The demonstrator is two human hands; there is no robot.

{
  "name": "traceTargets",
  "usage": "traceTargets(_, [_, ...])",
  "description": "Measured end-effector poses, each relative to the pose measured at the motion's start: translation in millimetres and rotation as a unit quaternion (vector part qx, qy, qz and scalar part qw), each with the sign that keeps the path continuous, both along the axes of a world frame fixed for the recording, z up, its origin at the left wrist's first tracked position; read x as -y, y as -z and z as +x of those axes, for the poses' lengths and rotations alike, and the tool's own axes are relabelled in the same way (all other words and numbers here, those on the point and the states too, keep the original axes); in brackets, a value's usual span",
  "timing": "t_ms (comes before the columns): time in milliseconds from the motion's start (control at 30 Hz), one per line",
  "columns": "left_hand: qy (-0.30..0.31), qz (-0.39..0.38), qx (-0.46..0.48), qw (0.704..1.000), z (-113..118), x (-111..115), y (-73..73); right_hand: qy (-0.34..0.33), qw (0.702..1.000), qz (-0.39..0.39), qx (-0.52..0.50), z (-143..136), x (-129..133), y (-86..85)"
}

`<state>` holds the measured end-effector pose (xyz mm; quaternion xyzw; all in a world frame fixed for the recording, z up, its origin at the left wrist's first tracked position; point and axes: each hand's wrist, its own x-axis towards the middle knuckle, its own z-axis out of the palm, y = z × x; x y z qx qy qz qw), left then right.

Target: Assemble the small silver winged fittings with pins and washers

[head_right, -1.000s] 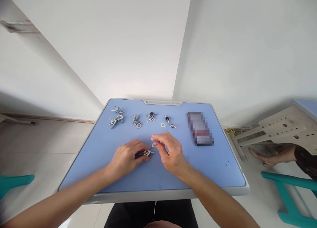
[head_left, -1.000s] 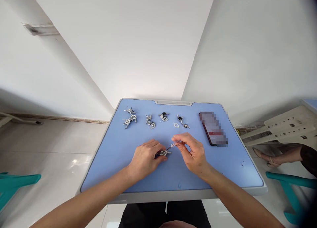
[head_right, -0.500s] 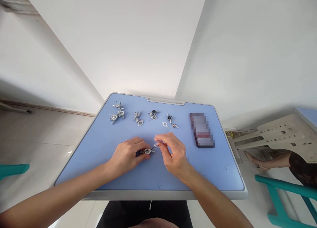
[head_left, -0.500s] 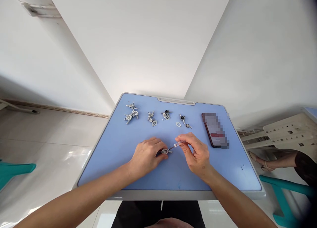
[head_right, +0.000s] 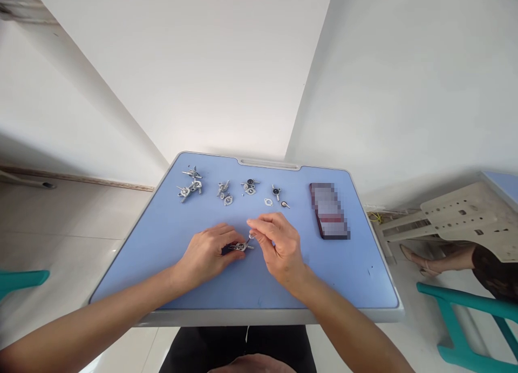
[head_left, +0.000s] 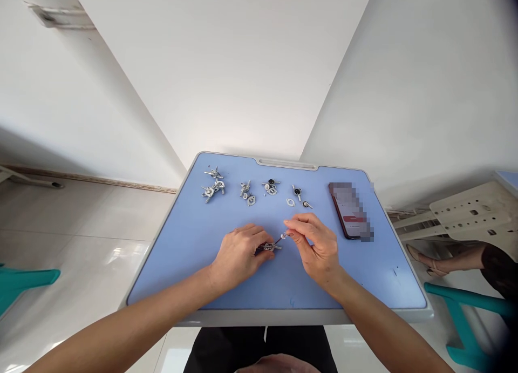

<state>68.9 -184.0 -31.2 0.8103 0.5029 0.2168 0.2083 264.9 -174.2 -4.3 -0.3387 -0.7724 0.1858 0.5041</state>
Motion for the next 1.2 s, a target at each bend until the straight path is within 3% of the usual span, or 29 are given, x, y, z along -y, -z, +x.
traceTargets(133, [-0.001, -0.005, 0.001, 1.000, 0, -1, -0.9, -0.051, 0.996, -0.067, -0.033, -3, 0, -1.6])
traceTargets(333, [-0.002, -0.017, 0.004, 1.000, 0, 1, -2.2, -0.028, 0.994, -0.093, -0.047, -6, 1, 5.3])
traceTargets(533, [-0.009, -0.027, 0.008, 1.000, -1, 1, -4.0, -0.060, 0.983, -0.162, -0.062, -4, 3, 5.1])
traceTargets(733, [-0.010, -0.030, 0.000, 1.000, -1, 0, -4.7, -0.019, 0.989, -0.142, -0.048, 2, -1, 1.6])
traceTargets(867, [-0.011, -0.028, 0.007, 1.000, -1, 1, -5.0, -0.049, 0.984, -0.164, -0.041, 4, 1, 0.4])
traceTargets(967, [-0.013, -0.027, 0.005, 1.000, 0, 3, -5.3, -0.072, 0.988, -0.131, -0.035, 4, 1, -1.0])
traceTargets(1067, [-0.013, -0.027, 0.002, 1.000, 0, 4, -6.3, -0.055, 0.994, -0.085, -0.041, 3, 0, -3.7])
traceTargets(1200, [-0.009, -0.027, 0.006, 1.000, 0, 4, -7.4, -0.077, 0.993, -0.084, -0.031, 2, 0, -8.2])
